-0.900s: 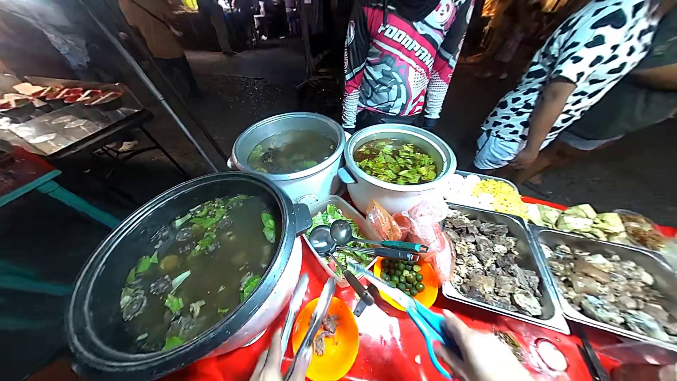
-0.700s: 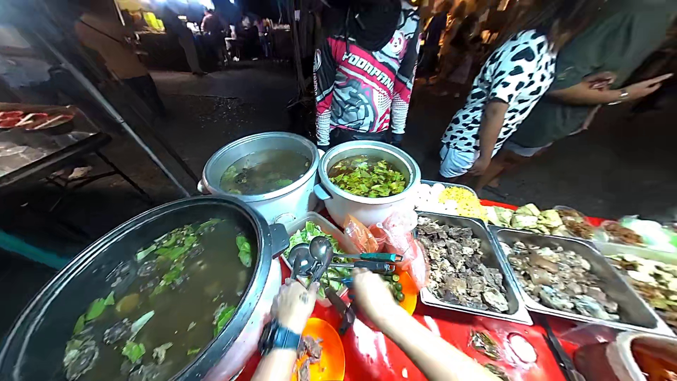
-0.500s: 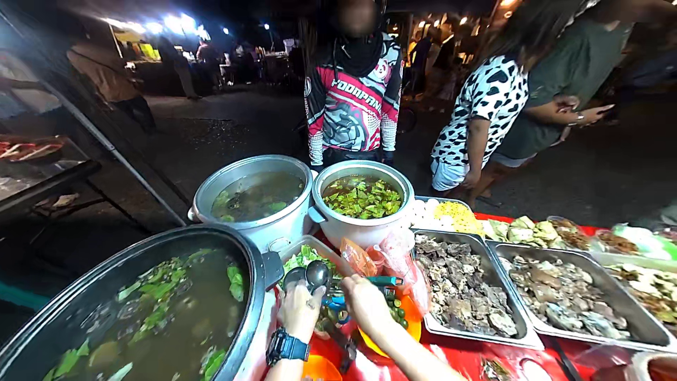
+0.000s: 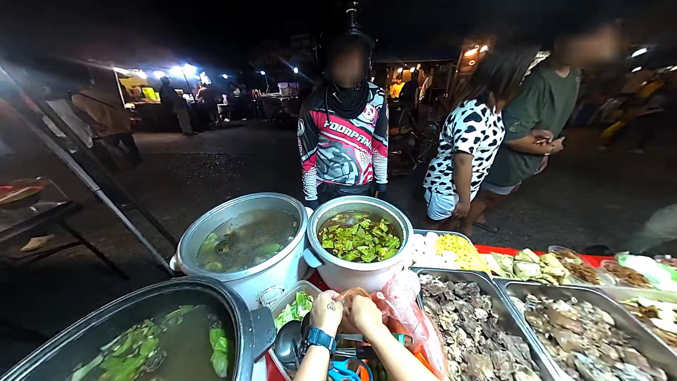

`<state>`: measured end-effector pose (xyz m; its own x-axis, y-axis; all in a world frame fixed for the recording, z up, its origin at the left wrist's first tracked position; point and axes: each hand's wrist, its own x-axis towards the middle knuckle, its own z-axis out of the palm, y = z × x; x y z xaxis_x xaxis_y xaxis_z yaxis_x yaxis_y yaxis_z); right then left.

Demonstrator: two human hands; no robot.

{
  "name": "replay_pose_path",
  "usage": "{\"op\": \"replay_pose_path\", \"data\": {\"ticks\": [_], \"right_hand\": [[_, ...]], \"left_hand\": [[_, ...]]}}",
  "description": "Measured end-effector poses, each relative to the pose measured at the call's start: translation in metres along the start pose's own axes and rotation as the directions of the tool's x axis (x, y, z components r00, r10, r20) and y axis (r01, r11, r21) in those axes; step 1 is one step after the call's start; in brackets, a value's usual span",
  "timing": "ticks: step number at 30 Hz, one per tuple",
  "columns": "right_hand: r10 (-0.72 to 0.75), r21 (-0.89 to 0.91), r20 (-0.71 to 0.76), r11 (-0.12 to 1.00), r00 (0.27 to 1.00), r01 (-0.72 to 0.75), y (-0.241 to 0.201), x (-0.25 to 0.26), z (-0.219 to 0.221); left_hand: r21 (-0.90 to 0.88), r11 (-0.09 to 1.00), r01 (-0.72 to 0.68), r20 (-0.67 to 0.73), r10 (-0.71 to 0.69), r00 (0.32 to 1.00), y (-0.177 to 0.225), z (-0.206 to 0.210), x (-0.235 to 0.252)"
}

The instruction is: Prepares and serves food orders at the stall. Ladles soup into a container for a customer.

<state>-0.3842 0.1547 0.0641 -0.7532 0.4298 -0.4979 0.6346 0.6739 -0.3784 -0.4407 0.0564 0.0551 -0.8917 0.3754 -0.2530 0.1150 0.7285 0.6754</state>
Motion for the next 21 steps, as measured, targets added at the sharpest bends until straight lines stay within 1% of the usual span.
{"op": "replay_pose_path", "data": {"ticks": [2, 5, 7, 8, 10, 12, 13, 14, 16, 17, 19, 21], "right_hand": [[-0.006, 0.011, -0.002, 1.000, 1.000, 0.006, 0.000, 0.010, 0.009], [0.012, 0.036, -0.120, 0.999, 0.993, -0.008, 0.001, 0.001, 0.000], [-0.046, 0.015, -0.138, 0.999, 0.989, 0.048, 0.009, -0.006, -0.010], [-0.091, -0.017, -0.122, 0.996, 0.988, 0.090, 0.013, -0.008, -0.015], [-0.152, -0.082, -0.114, 0.986, 0.982, 0.143, 0.021, -0.009, -0.025], [-0.198, -0.077, -0.144, 0.979, 0.969, 0.189, 0.027, -0.012, -0.035], [-0.212, -0.050, -0.159, 0.977, 0.964, 0.206, 0.029, -0.012, -0.040], [-0.215, -0.020, -0.161, 0.976, 0.963, 0.215, 0.031, -0.012, -0.043], [-0.212, 0.027, -0.149, 0.975, 0.966, 0.219, 0.034, -0.006, -0.040], [-0.206, 0.031, -0.132, 0.977, 0.970, 0.212, 0.032, -0.003, -0.035], [-0.174, -0.004, -0.080, 0.985, 0.981, 0.174, 0.025, -0.004, -0.023], [-0.111, -0.039, -0.079, 0.993, 0.991, 0.108, 0.013, -0.011, -0.018]], "left_hand": [[-0.017, 1.000, 0.007, -0.016, -0.008, 1.000, -0.005, 0.000, 0.001], [-0.075, 0.996, 0.043, -0.066, -0.048, 0.997, -0.013, -0.002, 0.002], [-0.098, 0.994, 0.038, -0.056, -0.044, 0.997, -0.014, -0.003, 0.000], [-0.102, 0.995, -0.006, -0.050, 0.001, 0.999, -0.014, -0.004, -0.001], [-0.132, 0.975, -0.178, -0.050, 0.173, 0.984, -0.013, -0.002, 0.002], [-0.141, 0.940, -0.309, -0.036, 0.307, 0.951, -0.008, 0.001, 0.002], [-0.131, 0.933, -0.335, -0.032, 0.334, 0.942, -0.004, 0.003, 0.001], [-0.111, 0.938, -0.329, -0.029, 0.328, 0.944, -0.001, 0.005, -0.001], [-0.070, 0.960, -0.272, -0.040, 0.270, 0.962, 0.006, 0.009, -0.005], [-0.081, 0.966, -0.244, -0.048, 0.240, 0.970, 0.008, 0.010, -0.006], [-0.179, 0.959, -0.222, -0.089, 0.209, 0.974, 0.007, 0.015, -0.009], [-0.242, 0.944, -0.224, -0.146, 0.193, 0.970, 0.003, 0.017, -0.013]]}}
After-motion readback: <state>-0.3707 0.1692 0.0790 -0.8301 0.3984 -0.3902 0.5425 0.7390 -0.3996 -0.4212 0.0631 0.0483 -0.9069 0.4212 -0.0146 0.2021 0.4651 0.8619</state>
